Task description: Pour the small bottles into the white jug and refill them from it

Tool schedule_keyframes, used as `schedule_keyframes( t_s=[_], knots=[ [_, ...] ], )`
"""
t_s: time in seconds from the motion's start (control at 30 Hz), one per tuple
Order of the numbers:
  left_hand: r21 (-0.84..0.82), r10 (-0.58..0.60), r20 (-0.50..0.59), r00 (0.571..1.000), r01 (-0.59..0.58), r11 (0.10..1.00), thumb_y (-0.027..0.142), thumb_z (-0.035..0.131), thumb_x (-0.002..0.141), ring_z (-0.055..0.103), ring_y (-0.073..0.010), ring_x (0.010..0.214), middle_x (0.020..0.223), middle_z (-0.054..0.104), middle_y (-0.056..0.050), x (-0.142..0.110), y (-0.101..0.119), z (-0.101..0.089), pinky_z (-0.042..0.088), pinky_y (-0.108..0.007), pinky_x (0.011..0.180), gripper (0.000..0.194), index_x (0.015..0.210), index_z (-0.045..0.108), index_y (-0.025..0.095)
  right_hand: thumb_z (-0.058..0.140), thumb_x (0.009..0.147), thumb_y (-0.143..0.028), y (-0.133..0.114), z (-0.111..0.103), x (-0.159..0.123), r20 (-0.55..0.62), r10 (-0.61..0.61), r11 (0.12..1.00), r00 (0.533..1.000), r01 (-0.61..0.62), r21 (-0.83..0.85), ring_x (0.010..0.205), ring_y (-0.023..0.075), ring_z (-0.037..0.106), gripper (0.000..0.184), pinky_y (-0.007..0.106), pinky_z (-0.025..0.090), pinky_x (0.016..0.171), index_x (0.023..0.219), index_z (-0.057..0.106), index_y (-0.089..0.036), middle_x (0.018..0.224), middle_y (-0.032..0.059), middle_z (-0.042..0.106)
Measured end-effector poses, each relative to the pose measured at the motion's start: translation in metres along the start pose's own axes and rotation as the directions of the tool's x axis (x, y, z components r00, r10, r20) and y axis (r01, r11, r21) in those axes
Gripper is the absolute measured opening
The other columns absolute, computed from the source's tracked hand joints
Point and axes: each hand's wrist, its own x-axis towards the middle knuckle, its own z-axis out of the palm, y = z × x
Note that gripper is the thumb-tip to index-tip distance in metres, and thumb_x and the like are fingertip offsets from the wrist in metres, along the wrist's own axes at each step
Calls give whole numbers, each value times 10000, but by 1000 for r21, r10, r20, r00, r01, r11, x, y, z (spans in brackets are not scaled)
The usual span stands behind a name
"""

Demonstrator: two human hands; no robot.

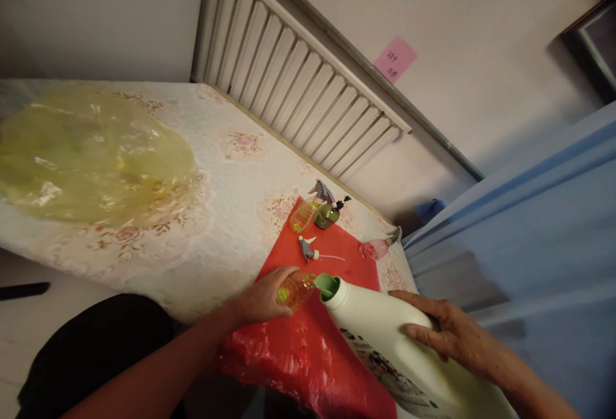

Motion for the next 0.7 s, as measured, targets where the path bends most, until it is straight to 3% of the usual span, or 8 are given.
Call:
schedule_keyframes(
  t_s=[0.13,0.3,0.7],
  knots=[
    [3,-6,8,1000,6,1000,228,745,627,450,-278,1284,1400,474,-82,0,5,-2,353,-420,1103,844,1376,356,241,564,852,-528,0,0,0,-11,-11,1000,1000,11,-6,623,127,568,631,175,419,440,1414,434,-272,1079,43,692],
    [-10,2,12,1000,-1,1000,196,730,623,470,-275,1262,1381,484,-71,-1,10,-4,372,-419,1085,841,1372,352,255,559,854,-528,-1,0,0,-7,-11,1000,1000,11,-11,609,126,566,621,177,424,447,1408,444,-271,985,33,713],
    [-16,-5,16,1000,5,1000,228,743,617,449,-304,1281,1397,473,-88,0,6,-3,360,-442,1089,845,1368,354,237,569,838,-546,-5,-1,-1,2,27,1000,1000,-27,-10,637,141,593,645,184,443,459,1409,442,-275,999,39,714]
  ],
)
